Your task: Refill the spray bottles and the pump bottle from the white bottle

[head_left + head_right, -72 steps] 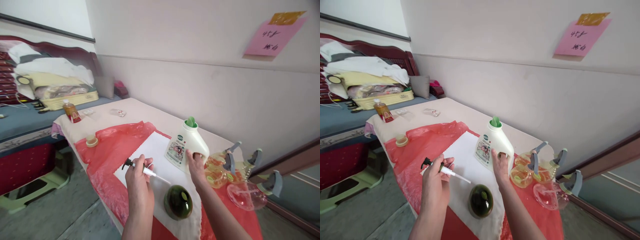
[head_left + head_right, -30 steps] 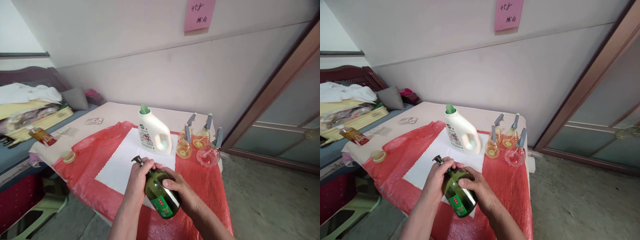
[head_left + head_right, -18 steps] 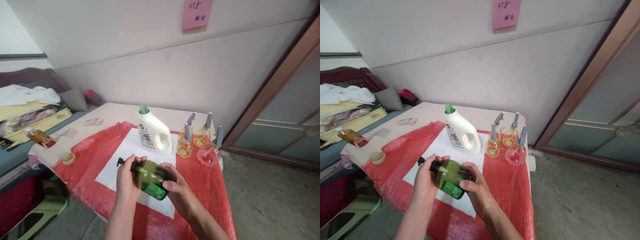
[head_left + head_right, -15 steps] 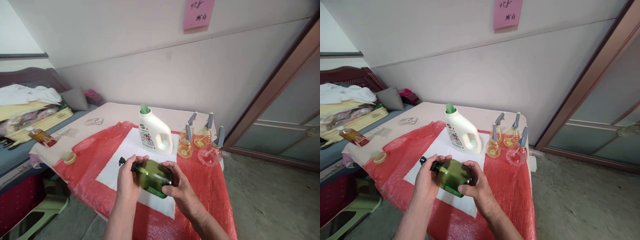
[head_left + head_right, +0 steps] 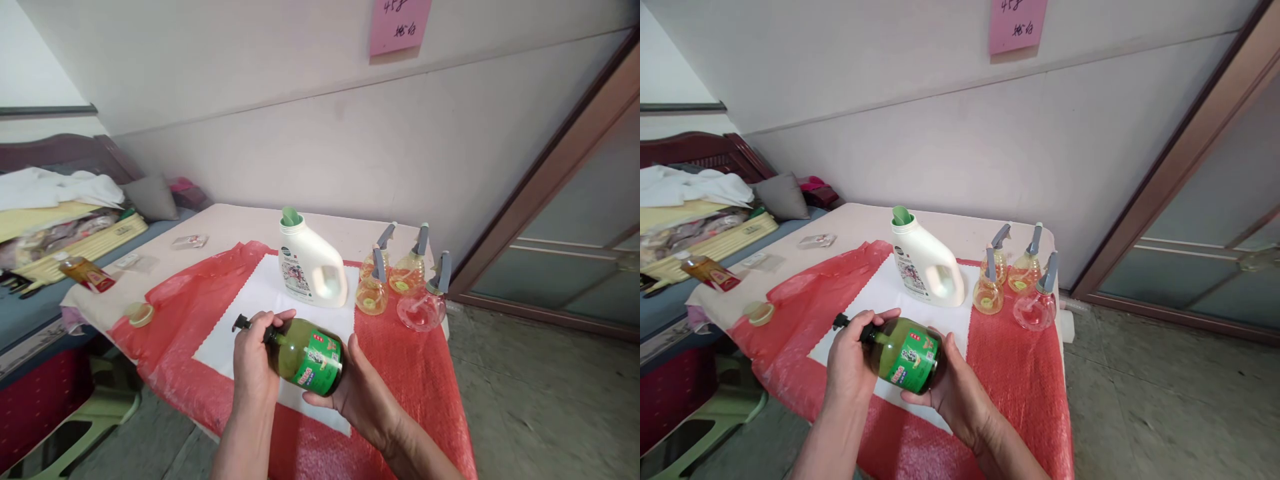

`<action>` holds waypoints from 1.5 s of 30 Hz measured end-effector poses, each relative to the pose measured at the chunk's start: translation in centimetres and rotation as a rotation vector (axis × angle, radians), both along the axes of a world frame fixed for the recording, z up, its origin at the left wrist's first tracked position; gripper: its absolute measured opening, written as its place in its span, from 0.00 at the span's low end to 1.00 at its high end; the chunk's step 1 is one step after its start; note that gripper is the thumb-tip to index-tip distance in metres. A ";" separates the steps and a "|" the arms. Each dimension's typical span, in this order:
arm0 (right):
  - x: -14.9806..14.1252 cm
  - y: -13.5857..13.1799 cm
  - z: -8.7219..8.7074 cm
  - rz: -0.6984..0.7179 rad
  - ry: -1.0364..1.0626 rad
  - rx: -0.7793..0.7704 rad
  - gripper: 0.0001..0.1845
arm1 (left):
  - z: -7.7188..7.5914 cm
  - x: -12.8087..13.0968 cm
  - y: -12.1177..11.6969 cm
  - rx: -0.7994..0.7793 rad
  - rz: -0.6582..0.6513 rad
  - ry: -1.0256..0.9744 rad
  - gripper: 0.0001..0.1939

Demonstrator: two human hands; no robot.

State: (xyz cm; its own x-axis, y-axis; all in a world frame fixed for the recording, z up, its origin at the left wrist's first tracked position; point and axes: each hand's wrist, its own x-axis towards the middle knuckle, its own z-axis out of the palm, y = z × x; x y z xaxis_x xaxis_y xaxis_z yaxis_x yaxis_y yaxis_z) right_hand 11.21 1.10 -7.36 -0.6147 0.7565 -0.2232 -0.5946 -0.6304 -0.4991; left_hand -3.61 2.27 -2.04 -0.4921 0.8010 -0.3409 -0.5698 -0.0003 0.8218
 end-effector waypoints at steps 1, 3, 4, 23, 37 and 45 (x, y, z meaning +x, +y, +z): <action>0.2 0.0 0.1 -0.014 0.024 0.039 0.38 | 0.0 -0.1 0.1 0.005 0.022 -0.016 0.11; 0.5 0.0 0.1 -0.031 0.009 0.117 0.45 | 0.1 -0.3 0.1 0.011 0.038 -0.042 0.11; 0.5 0.0 -0.1 -0.020 -0.026 0.140 0.44 | 0.2 -0.4 0.1 0.013 0.035 -0.048 0.11; 0.1 0.4 -1.1 0.056 -0.311 0.151 0.44 | -0.1 0.3 -0.1 0.018 0.022 0.033 0.12; 0.1 0.5 -1.0 0.021 -0.182 0.180 0.39 | 0.3 0.1 0.1 -0.046 0.086 0.006 0.11; 0.1 0.7 -1.4 0.091 -0.260 0.148 0.45 | 0.2 0.0 0.1 -0.036 -0.007 0.018 0.13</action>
